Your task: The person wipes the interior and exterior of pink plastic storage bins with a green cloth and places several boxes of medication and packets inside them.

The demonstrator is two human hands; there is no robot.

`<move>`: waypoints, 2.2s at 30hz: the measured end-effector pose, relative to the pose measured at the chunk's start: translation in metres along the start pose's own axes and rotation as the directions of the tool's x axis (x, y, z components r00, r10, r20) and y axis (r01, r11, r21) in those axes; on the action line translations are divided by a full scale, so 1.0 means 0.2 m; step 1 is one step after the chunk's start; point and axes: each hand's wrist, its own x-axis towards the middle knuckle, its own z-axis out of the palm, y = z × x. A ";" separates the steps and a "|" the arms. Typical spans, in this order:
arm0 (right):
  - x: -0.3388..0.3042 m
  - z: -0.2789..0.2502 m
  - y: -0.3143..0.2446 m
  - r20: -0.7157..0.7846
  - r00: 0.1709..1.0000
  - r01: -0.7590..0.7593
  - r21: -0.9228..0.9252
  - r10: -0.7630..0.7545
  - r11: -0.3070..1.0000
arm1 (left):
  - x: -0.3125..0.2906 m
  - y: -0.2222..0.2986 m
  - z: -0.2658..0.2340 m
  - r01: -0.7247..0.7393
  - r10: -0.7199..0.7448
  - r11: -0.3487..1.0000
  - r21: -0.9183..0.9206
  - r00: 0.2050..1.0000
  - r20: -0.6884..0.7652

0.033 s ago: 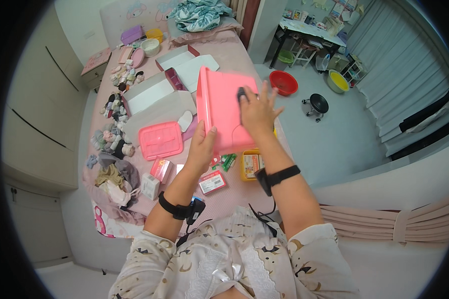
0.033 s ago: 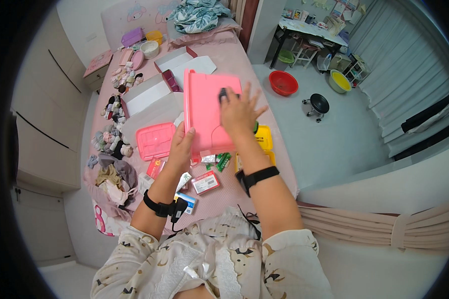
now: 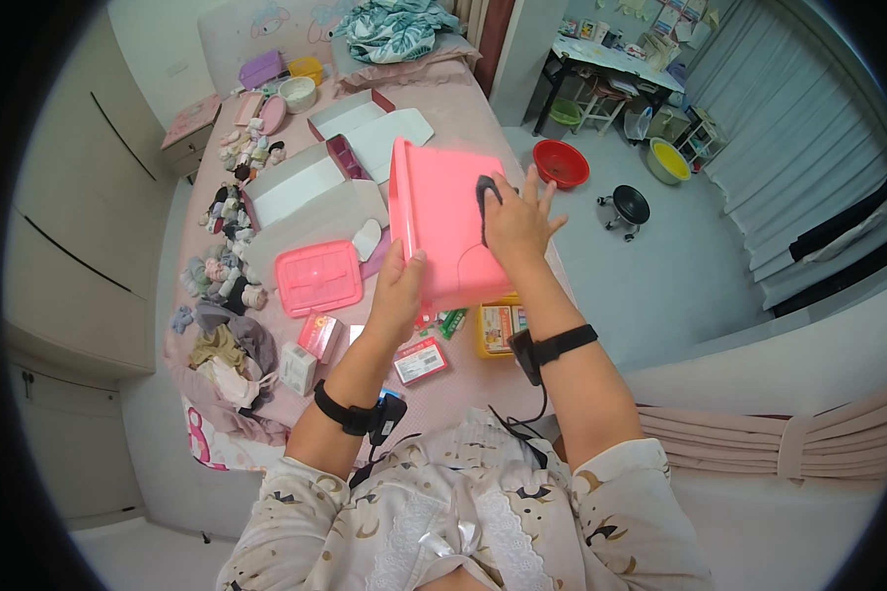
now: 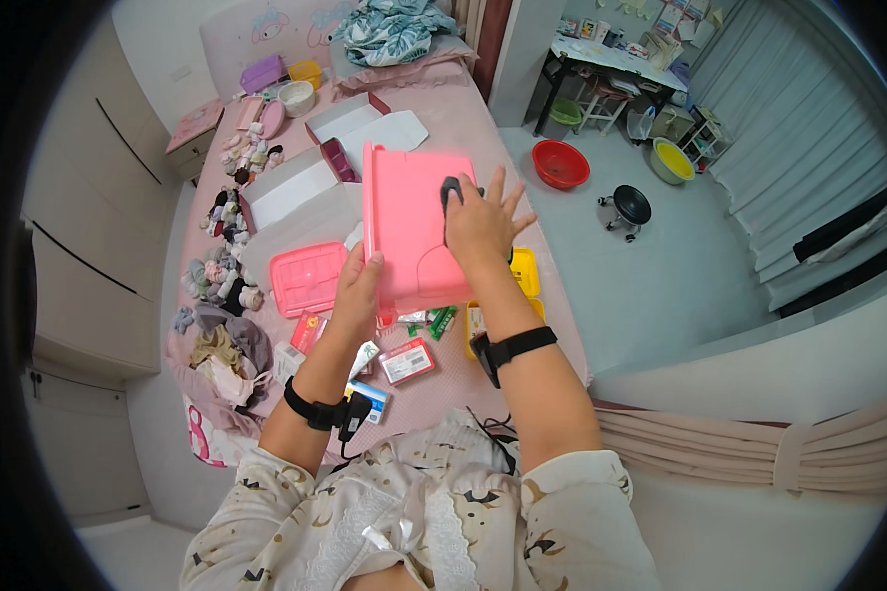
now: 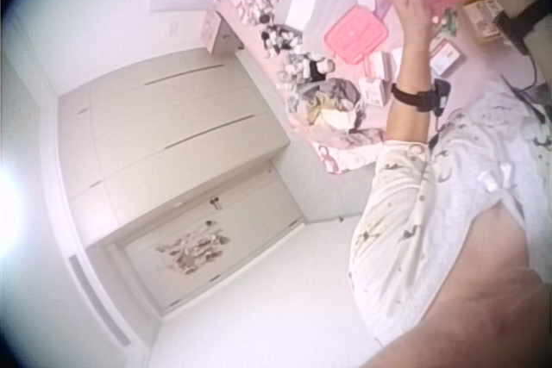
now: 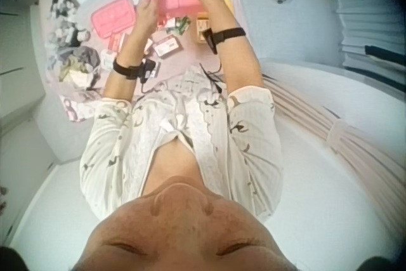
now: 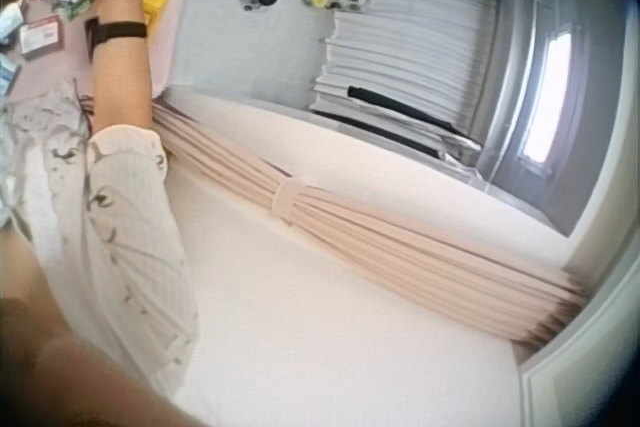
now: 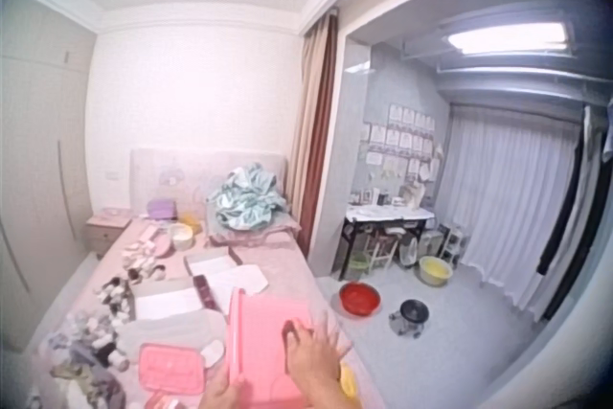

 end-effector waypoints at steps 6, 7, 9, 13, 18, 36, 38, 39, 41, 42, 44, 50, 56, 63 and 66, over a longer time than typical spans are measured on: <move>-0.41 0.09 -0.14 0.051 0.929 0.322 0.373 -0.365 0.870 | 0.02 0.01 -0.01 0.215 -0.243 0.965 -0.148 0.945 -0.219; -0.48 0.05 -0.19 -0.041 0.904 0.411 0.353 -0.425 0.841 | 0.04 0.02 -0.02 0.212 -0.282 0.927 -0.308 0.937 -0.204; -0.46 0.03 -0.16 -0.072 0.866 0.489 0.330 -0.495 0.807 | 0.04 0.04 -0.03 0.275 -0.366 0.835 -0.478 0.924 -0.107; -0.39 -0.02 -0.07 -0.178 0.820 0.571 0.195 -0.544 0.797 | 0.03 0.09 0.00 0.202 -0.238 0.915 -0.349 0.969 -0.061; -0.21 -0.01 0.18 -0.281 0.950 0.267 0.494 -0.138 0.828 | 0.03 0.10 0.01 0.237 -0.284 0.913 -0.332 0.953 -0.101; -0.49 -0.03 -0.02 0.186 0.884 0.372 0.280 -0.430 0.885 | -0.08 -0.09 0.03 -0.042 0.040 0.999 -0.018 0.995 -0.095; -0.50 -0.08 -0.10 0.225 0.895 0.337 0.221 -0.385 0.915 | -0.13 -0.07 0.03 0.007 -0.006 1.000 0.024 0.999 -0.052; -0.47 -0.09 -0.11 0.224 0.894 0.339 0.225 -0.387 0.913 | -0.15 -0.06 0.04 -0.031 0.032 0.995 0.100 0.999 -0.010; -0.30 -0.08 -0.11 0.137 0.959 0.221 0.191 -0.249 0.956 | -0.16 -0.02 0.04 -0.072 0.055 0.943 0.324 0.997 0.063; -0.22 -0.05 -0.07 0.101 0.968 0.210 0.166 -0.229 0.964 | -0.17 -0.03 0.03 -0.073 0.055 0.943 0.323 0.996 0.064; -0.04 -0.03 0.01 0.057 0.977 0.198 0.142 -0.207 0.970 | -0.21 -0.05 0.03 -0.254 0.173 0.854 0.455 0.962 0.213; -0.23 0.03 -0.05 0.199 0.938 0.222 0.279 -0.282 0.934 | -0.21 -0.06 -0.01 -0.155 0.113 0.917 0.368 0.985 0.132; -0.47 -0.05 -0.12 0.222 0.938 0.220 0.214 -0.267 0.952 | -0.23 0.00 -0.02 -0.037 0.006 0.964 0.263 0.993 0.119; 0.03 -0.06 0.25 0.233 0.945 -0.284 0.245 0.228 0.927 | -0.27 0.03 -0.04 -0.319 0.186 0.795 0.516 0.937 0.294; -0.12 0.05 0.19 0.056 0.997 -0.079 0.401 0.062 0.913 | -0.25 0.00 -0.05 -0.235 0.111 0.830 0.506 0.959 0.262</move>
